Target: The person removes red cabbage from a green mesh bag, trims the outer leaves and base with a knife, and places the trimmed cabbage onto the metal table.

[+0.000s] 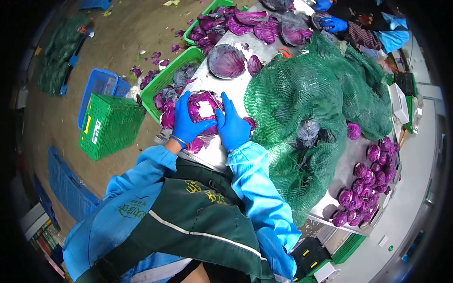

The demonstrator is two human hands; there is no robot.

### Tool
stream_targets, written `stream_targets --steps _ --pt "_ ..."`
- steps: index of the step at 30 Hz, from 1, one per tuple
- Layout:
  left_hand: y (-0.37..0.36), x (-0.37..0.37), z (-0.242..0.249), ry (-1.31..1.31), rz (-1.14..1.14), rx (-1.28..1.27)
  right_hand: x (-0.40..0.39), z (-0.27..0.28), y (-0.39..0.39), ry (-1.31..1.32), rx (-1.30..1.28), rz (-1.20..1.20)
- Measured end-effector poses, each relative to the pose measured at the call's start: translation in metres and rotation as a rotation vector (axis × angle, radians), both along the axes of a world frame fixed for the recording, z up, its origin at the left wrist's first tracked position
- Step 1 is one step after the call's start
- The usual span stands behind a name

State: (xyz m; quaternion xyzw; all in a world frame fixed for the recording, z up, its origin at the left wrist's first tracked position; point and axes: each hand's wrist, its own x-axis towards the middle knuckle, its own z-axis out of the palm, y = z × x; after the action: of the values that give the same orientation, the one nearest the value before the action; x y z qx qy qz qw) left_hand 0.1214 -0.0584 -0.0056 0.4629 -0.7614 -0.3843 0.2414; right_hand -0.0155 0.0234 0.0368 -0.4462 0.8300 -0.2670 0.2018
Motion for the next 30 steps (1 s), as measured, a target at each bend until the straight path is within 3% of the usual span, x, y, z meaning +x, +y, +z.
stream_targets --steps 3,6,8,12,14,15,17,18,21,26,30 --pt "0.0 0.002 -0.002 0.005 -0.016 -0.044 0.0 0.008 -0.002 0.007 -0.025 0.011" --pt "0.006 0.005 0.002 0.025 -0.019 -0.048 -0.012 0.008 -0.008 0.025 0.175 -0.029" --pt "0.009 0.009 0.002 0.037 -0.081 -0.092 -0.053 -0.037 -0.013 -0.222 0.014 -0.288" --pt "0.021 0.018 0.001 0.112 -0.126 -0.204 -0.063 -0.032 -0.003 -0.327 -0.03 -0.254" --pt "0.013 0.018 -0.005 0.149 -0.112 -0.09 -0.047 -0.01 0.0 -0.683 -0.223 -0.225" --pt "0.01 0.019 -0.007 0.139 -0.107 -0.072 -0.042 -0.001 -0.001 -0.683 -0.225 -0.216" --pt "0.007 0.02 -0.011 0.128 -0.112 -0.075 -0.027 0.017 0.002 -0.217 -0.13 0.085" --pt "0.007 0.019 -0.012 0.128 -0.117 -0.077 -0.018 0.03 -0.002 -0.121 0.002 0.082" --pt "0.01 0.017 -0.012 0.129 -0.111 -0.052 -0.028 -0.005 -0.005 -0.248 -0.031 0.059" --pt "0.009 0.011 -0.008 0.079 -0.111 -0.09 -0.028 0.008 -0.019 0.012 0.079 -0.03" --pt "0.008 0.017 -0.007 0.07 -0.178 -0.146 -0.07 -0.037 -0.019 0.064 0.179 -0.102"
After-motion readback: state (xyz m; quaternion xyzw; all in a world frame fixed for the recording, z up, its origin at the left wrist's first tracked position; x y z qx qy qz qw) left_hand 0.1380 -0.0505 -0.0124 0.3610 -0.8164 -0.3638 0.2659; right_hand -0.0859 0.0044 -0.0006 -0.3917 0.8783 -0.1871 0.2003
